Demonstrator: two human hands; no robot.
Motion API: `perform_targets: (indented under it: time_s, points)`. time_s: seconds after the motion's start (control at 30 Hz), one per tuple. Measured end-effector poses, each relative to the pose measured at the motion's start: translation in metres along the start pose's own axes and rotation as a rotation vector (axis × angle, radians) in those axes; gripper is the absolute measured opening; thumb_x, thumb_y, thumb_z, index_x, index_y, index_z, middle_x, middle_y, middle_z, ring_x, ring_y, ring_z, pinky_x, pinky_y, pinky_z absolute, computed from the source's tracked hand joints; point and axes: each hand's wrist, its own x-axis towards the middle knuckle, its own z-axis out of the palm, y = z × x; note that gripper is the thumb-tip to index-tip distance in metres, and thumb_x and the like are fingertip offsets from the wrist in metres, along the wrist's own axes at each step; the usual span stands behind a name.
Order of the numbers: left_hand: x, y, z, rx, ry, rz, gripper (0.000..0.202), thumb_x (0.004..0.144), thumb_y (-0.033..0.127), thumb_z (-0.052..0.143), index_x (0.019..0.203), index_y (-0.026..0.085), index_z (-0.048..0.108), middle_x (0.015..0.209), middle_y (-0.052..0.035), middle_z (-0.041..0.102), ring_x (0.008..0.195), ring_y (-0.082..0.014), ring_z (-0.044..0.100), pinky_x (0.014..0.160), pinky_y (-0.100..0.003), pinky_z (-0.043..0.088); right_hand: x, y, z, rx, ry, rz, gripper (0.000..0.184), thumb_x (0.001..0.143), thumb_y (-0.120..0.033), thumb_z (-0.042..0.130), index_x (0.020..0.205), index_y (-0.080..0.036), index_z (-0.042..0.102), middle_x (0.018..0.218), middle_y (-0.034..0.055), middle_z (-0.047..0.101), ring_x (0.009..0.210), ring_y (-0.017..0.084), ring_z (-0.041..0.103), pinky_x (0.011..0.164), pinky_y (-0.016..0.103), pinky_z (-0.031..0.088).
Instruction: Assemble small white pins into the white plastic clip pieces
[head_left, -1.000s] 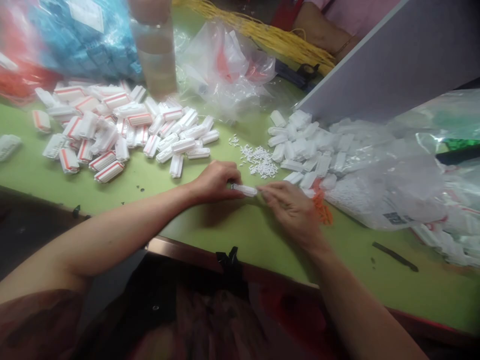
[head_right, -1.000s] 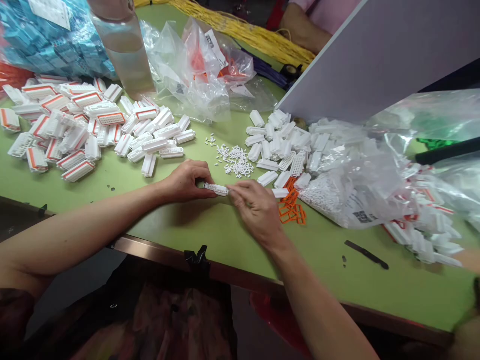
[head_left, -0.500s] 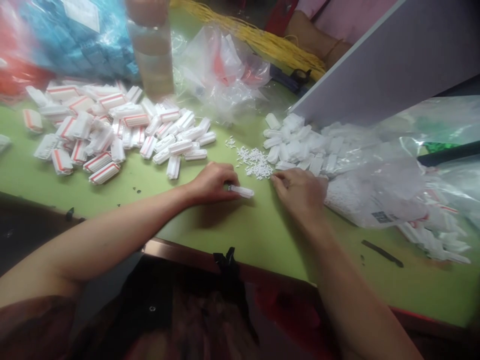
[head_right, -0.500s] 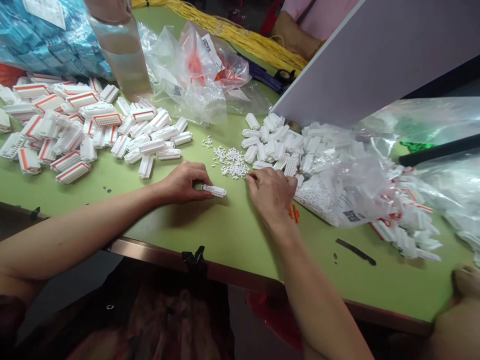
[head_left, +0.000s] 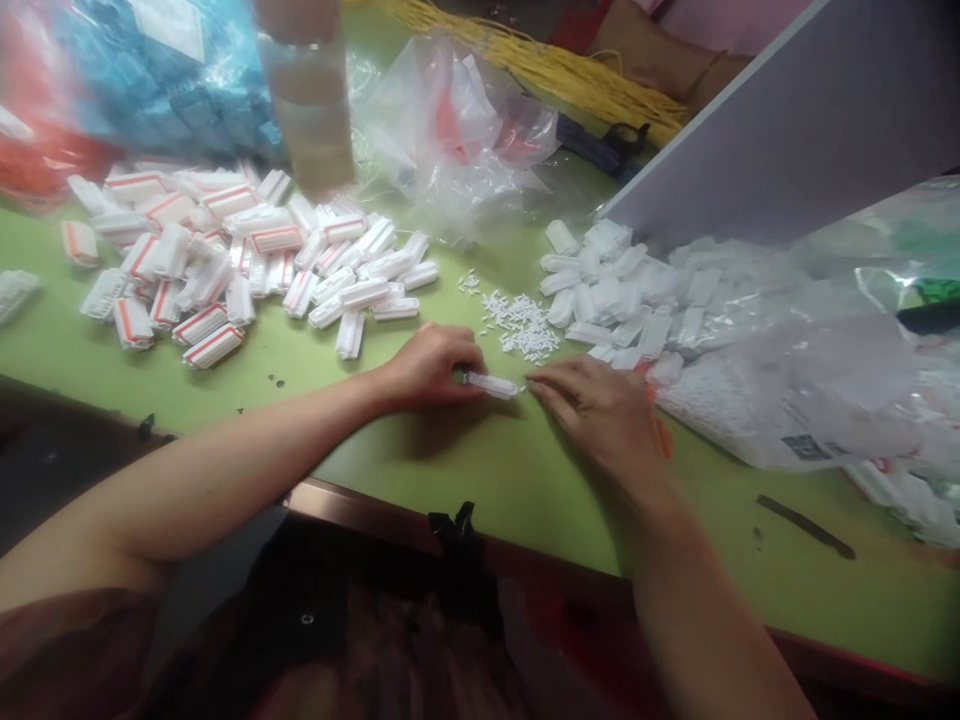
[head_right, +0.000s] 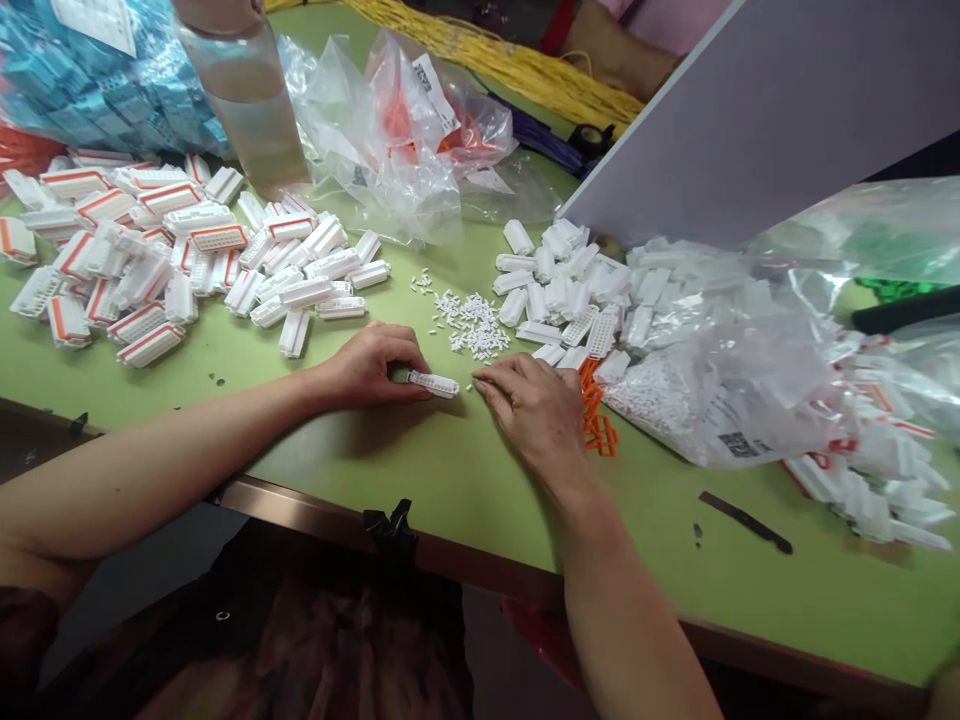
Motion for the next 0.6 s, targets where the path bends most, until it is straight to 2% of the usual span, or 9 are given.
perform_targets:
  time_s: [0.1,0.23,0.37,0.5,0.6]
  points:
    - [0.000,0.000,-0.001,-0.002,0.001,0.004,0.020,0.074,0.035,0.072,0.077,0.015,0.071,0.075,-0.0039,0.065,0.068,-0.0126,0.058,0.066,-0.025,0.041,0.000,0.003,-0.002,-0.009,0.013,-0.040,0.018,0.092,-0.033,0.054,0.097,-0.025,0.070,0.096,0.0042,0.071,0.087,0.021,0.062,0.071,0.036,0.037]
    - [-0.001,0.001,-0.002,-0.010,0.000,-0.008,0.020,0.074,0.036,0.073,0.076,0.016,0.071,0.075,-0.0033,0.066,0.069,-0.0125,0.060,0.068,-0.026,0.040,0.001,-0.003,0.000,-0.036,-0.013,-0.134,0.016,0.092,-0.033,0.055,0.091,-0.024,0.068,0.091,0.0022,0.071,0.081,0.018,0.061,0.069,0.034,0.034]
    - [-0.002,0.001,-0.002,-0.006,0.014,-0.008,0.022,0.075,0.039,0.073,0.076,0.016,0.072,0.075,-0.0029,0.067,0.069,-0.0124,0.060,0.070,-0.027,0.039,0.003,-0.007,0.008,-0.116,0.020,-0.158,0.016,0.093,-0.029,0.054,0.083,-0.022,0.065,0.081,0.0016,0.070,0.073,0.017,0.057,0.066,0.032,0.029]
    - [-0.002,0.000,-0.001,-0.004,0.000,-0.016,0.022,0.075,0.039,0.072,0.077,0.016,0.071,0.076,-0.0030,0.067,0.070,-0.0125,0.060,0.069,-0.027,0.039,0.003,-0.005,0.009,-0.079,0.015,-0.091,0.021,0.093,-0.031,0.051,0.079,-0.021,0.063,0.078,0.0029,0.069,0.072,0.018,0.057,0.066,0.033,0.030]
    - [-0.001,0.000,-0.001,-0.004,-0.010,-0.029,0.022,0.075,0.038,0.073,0.077,0.016,0.071,0.077,-0.0035,0.067,0.070,-0.0128,0.059,0.069,-0.027,0.040,0.004,-0.012,0.003,0.154,0.032,0.060,0.020,0.092,-0.036,0.052,0.081,-0.023,0.063,0.078,0.0022,0.069,0.072,0.018,0.060,0.067,0.033,0.037]
